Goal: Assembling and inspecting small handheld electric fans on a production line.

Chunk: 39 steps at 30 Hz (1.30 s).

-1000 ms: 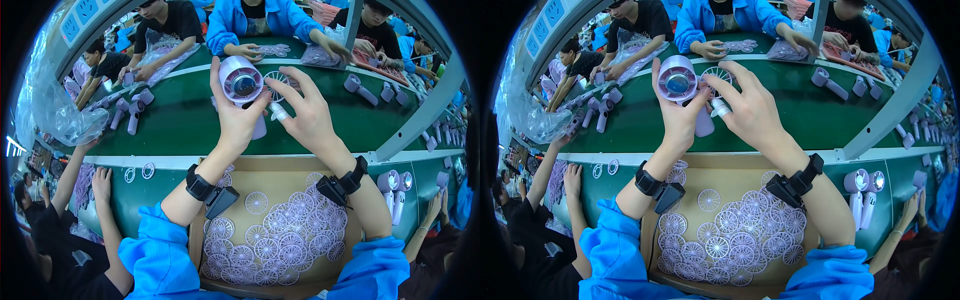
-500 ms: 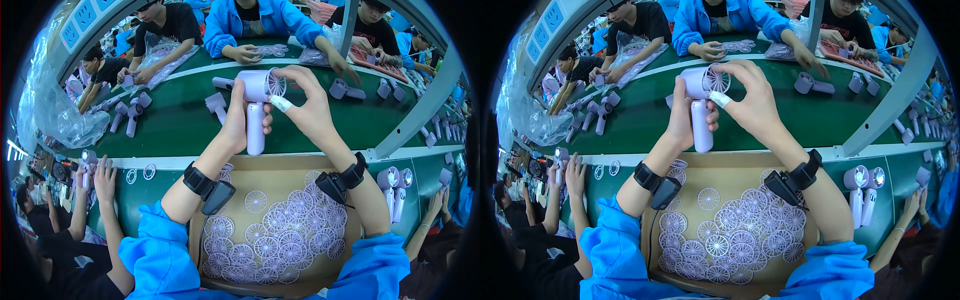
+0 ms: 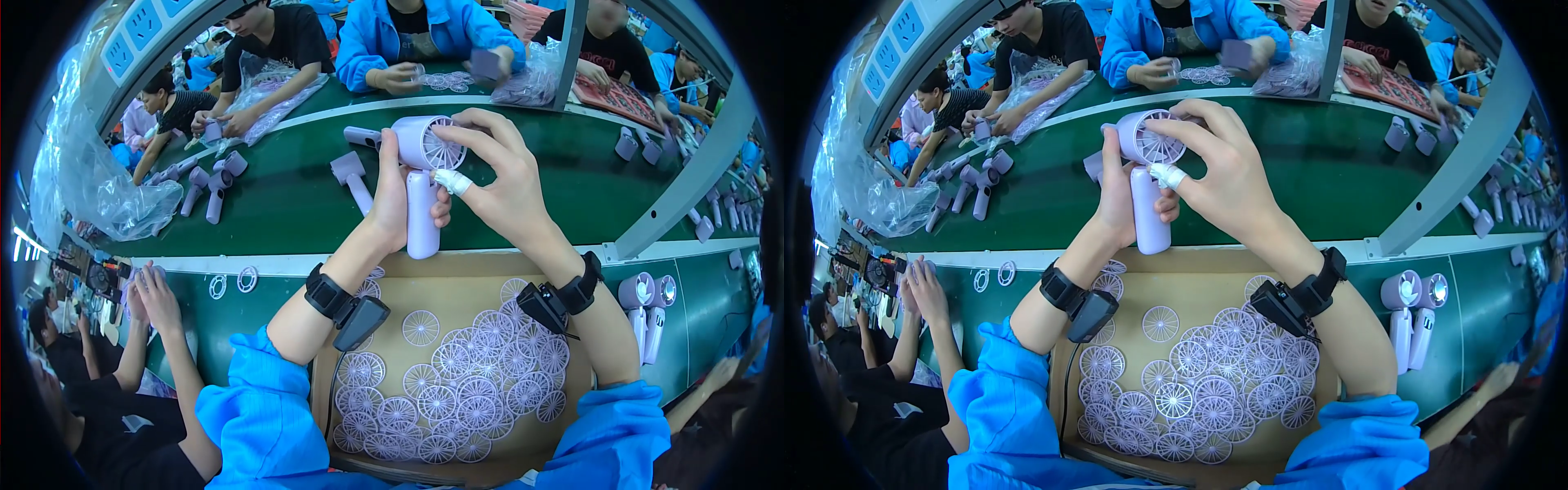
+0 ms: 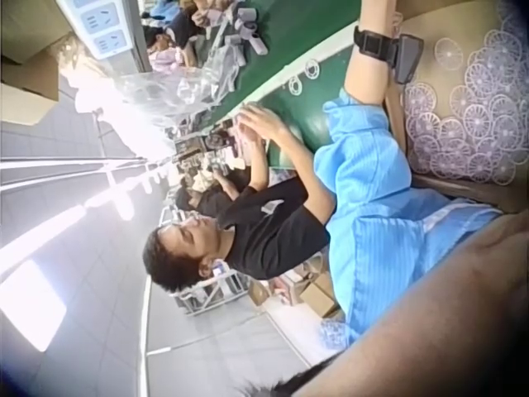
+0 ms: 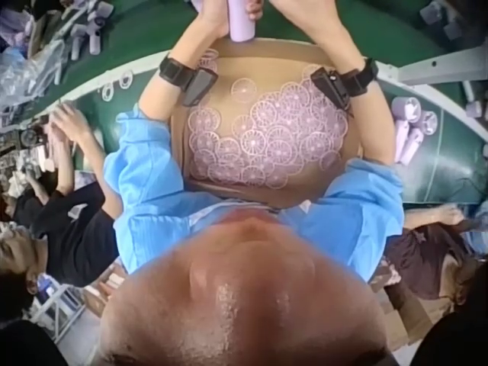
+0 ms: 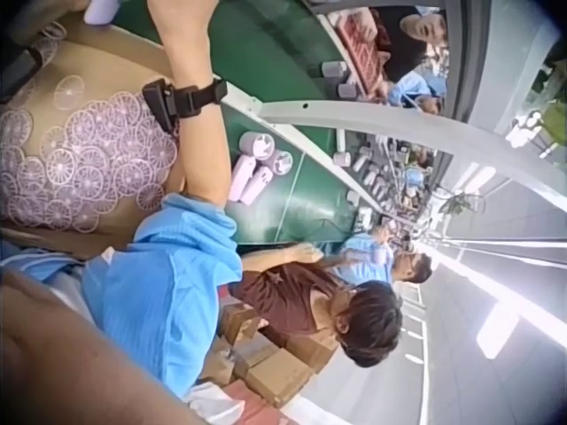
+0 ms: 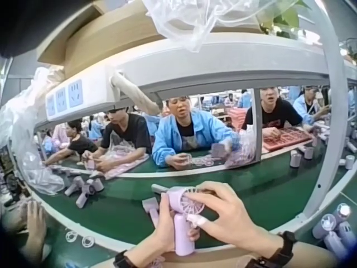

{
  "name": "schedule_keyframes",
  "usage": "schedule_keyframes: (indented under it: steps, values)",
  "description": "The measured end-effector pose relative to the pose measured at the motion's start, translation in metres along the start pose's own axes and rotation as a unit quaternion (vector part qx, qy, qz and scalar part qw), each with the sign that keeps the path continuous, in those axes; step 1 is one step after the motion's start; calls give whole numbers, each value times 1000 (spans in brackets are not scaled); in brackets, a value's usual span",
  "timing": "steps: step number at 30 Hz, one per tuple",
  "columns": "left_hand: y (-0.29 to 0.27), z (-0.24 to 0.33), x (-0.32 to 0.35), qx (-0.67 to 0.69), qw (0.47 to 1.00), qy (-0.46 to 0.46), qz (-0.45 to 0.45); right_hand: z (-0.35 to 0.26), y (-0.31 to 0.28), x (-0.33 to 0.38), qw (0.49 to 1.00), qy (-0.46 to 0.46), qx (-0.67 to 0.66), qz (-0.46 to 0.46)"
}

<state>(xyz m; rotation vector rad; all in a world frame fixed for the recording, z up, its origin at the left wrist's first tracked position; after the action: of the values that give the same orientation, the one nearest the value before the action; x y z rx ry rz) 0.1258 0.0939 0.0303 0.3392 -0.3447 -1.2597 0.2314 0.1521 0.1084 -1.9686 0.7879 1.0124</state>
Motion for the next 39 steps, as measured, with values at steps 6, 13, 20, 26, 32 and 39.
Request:
schedule_keyframes:
  steps: [6,13,20,26,32,39]
  values:
    - [1,-3,-2,-7,1000,-10,-11,1,-1,1,1000,5,-2,1]
    - [3,-7,4,-22,997,-71,-27,0,2,2,994,-74,77,-8]
    - [5,-17,6,109,976,-131,-137,14,26,20,990,14,-123,70]
    - [-10,-21,1,-43,988,-148,-31,30,43,29,787,315,-529,-24]
    - [-3,-12,-1,-152,983,-61,81,54,39,36,823,364,-436,-3]
    - [5,9,4,-259,960,85,62,57,36,32,794,386,-469,-18]
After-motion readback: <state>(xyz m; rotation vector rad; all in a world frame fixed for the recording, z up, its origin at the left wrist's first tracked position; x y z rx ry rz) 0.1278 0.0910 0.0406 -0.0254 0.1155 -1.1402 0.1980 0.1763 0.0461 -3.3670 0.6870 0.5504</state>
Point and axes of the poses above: each hand's wrist, its own x-axis away from the middle knuckle, its own y-axis out of the palm, z = x × y, the point moved 6 cm from there along -x, towards the middle knuckle, and after that the axes turned 8 degrees about -x, right-handed, at the moved point
